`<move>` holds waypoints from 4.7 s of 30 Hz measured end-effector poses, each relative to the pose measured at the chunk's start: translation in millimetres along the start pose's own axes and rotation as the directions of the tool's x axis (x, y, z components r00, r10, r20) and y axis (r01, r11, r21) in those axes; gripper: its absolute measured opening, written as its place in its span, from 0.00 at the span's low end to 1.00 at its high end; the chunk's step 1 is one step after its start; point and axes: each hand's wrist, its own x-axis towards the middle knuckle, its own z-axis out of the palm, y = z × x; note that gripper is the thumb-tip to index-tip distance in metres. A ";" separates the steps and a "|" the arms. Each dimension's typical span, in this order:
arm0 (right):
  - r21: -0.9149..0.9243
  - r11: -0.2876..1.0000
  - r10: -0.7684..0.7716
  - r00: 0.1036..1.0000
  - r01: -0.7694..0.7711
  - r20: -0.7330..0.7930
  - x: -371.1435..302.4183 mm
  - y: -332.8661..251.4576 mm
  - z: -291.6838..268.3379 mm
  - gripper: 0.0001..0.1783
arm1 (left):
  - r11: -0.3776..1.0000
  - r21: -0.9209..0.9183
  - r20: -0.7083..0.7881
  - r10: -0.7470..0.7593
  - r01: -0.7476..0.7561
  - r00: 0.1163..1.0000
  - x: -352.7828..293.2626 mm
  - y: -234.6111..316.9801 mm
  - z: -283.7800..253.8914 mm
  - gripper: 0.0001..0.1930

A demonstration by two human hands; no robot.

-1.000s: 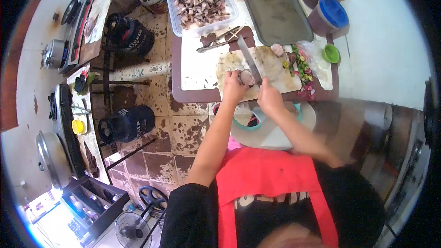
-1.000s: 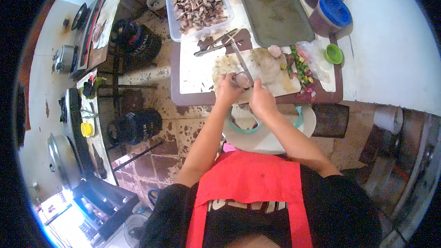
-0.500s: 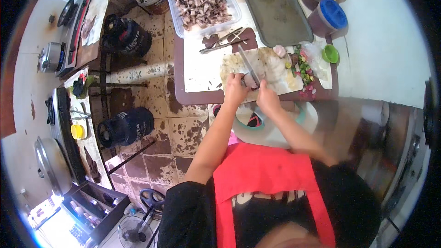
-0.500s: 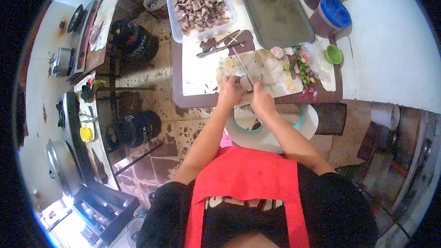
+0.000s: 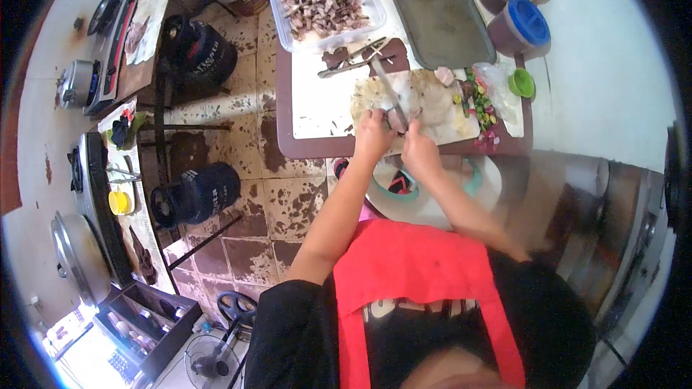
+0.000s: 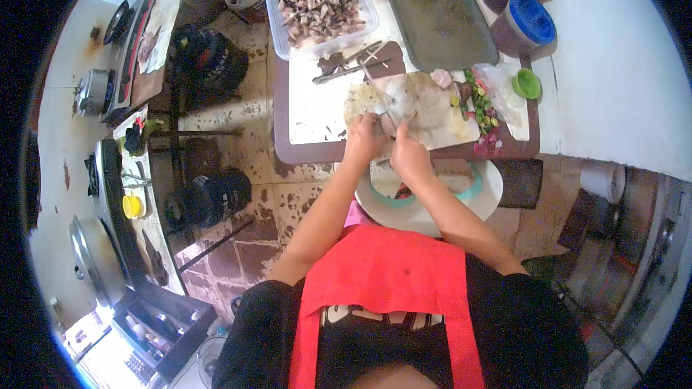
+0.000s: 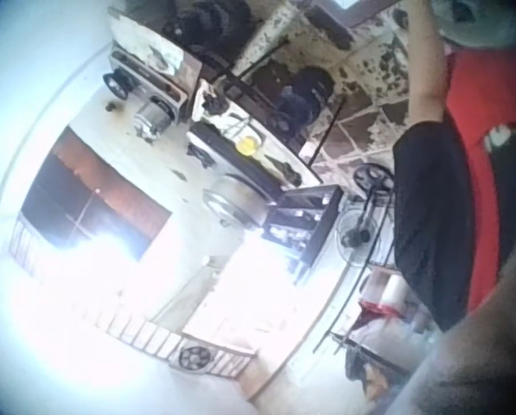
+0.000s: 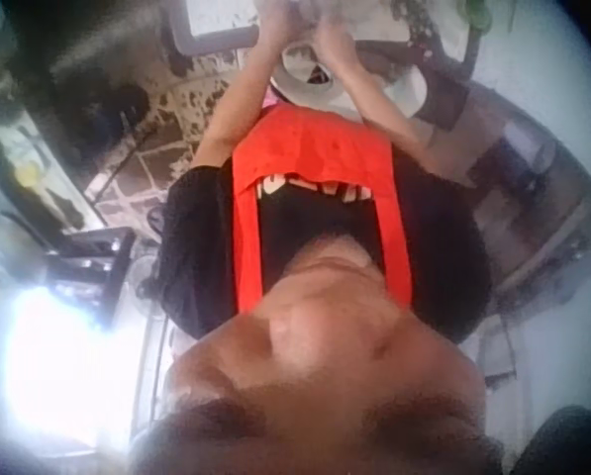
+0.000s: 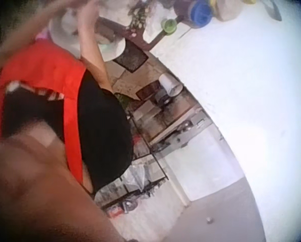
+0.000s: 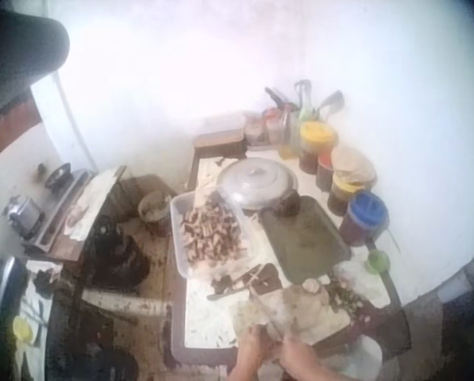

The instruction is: The person slices pieces of cooked meat into smaller bits on a cutting board using a large knife and places the sliced meat into a plastic container.

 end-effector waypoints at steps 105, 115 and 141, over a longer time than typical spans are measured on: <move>0.843 0.512 0.117 0.959 0.164 -0.257 112.4 -49.8 -174.9 0.17 | 0.914 0.071 0.035 0.398 -0.400 0.917 184.4 45.4 18.4 0.17; 0.887 0.448 0.354 0.933 -0.116 -0.056 8.9 83.8 -146.3 0.16 | 0.838 0.296 0.282 0.382 -0.458 0.880 125.9 71.2 81.4 0.15; 0.167 0.986 -0.006 0.998 0.015 -0.055 20.6 38.6 -40.1 0.12 | 0.994 -0.021 -0.217 0.102 -0.109 0.971 13.6 21.1 28.8 0.13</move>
